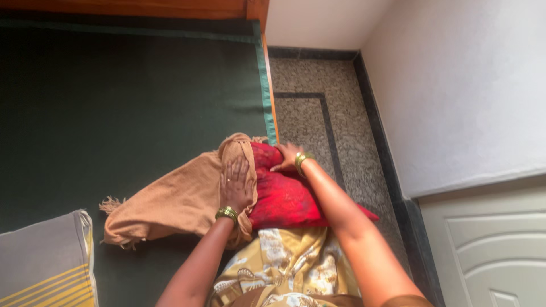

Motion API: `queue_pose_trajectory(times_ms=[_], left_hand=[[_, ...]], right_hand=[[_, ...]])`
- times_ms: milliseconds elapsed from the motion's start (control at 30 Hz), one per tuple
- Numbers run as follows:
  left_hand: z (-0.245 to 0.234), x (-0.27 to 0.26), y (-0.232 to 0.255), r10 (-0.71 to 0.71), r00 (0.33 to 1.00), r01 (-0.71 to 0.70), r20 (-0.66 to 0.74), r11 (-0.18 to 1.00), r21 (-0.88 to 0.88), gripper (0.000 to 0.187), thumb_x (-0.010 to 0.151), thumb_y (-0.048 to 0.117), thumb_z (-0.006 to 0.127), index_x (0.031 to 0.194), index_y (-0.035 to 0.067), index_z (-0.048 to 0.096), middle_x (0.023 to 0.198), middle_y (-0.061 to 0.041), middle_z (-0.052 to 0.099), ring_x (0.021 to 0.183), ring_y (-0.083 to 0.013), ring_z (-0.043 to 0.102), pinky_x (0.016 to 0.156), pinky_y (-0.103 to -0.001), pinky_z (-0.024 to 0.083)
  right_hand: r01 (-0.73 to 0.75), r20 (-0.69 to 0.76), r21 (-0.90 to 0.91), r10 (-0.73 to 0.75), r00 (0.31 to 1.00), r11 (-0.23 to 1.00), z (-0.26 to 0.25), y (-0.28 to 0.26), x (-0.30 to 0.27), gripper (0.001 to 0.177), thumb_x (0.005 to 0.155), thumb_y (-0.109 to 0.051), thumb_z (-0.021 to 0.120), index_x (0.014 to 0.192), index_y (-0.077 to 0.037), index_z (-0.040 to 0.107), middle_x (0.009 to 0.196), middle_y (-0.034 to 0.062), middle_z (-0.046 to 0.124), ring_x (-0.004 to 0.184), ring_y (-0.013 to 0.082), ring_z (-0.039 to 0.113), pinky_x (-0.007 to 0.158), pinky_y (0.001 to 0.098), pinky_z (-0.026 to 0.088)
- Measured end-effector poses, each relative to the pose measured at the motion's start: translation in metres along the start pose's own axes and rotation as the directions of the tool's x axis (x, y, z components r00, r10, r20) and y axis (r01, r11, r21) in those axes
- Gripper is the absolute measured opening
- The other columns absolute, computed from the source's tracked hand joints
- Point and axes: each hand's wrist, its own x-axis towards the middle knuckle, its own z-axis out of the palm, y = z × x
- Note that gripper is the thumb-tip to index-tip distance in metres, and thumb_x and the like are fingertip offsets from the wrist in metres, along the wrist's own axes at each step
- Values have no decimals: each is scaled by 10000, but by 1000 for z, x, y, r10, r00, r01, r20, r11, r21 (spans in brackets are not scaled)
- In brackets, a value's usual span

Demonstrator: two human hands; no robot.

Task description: The person sits on the floor and arranges several pillows on a dark green mat. They smooth and reposition a red pillow, a beige pillow, and a yellow-and-grey striped pillow, patting them into place.

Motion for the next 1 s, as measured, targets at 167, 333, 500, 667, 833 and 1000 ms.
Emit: queue_pose_trajectory(times_ms=[167,333,500,667,833,1000], left_hand=[[-12,4,3,-10,1000,10,27,1000,16,694,929,359,493,1588,218,327,1698,-30,207,1577,-289,108,1249,-521,98],[-20,7,7,-23,999,23,43,1000,6,686,935,351,480,1590,226,318,1699,-20,198,1580,-284,94,1256,-518,105],[-26,1,12,-29,997,31,75,999,-16,698,938,345,469,1601,224,287,1700,-12,181,1572,-281,84,1252,-515,87],[-21,36,2,-105,991,110,81,992,-57,693,986,370,411,1625,137,279,1711,-31,167,1594,-268,91,1280,-507,107],[-69,124,-25,65,988,-72,144,996,48,677,967,456,453,1554,141,334,1607,-68,350,1473,-269,280,1174,-570,110],[-143,128,-6,-44,848,158,529,972,-173,430,971,502,570,1044,116,745,989,-107,776,927,-262,734,902,-429,564]], right_hand=[[-8,-96,536,71,993,844,-13,-7,-26,1177,456,-667,921,1395,-102,492,1371,222,586,1306,362,565,1106,433,453],[-150,-56,470,200,978,870,-35,-20,-42,1167,475,-687,906,1358,-55,479,1271,231,650,1217,370,628,1058,422,494],[-169,-166,319,230,959,933,-44,-43,-79,1116,512,-717,857,1381,-116,497,1249,218,668,1195,382,632,1023,449,492],[-71,-209,170,106,972,983,-71,-76,-112,901,574,-673,858,1264,-136,639,1103,199,722,1069,370,687,943,464,543],[27,-291,51,-11,957,998,-92,-118,-174,653,689,-514,818,1214,-163,653,966,154,748,946,337,725,836,469,575],[170,-434,44,-134,891,984,-102,-150,-221,646,645,-474,863,1144,-128,643,917,136,729,923,323,698,839,453,546]])
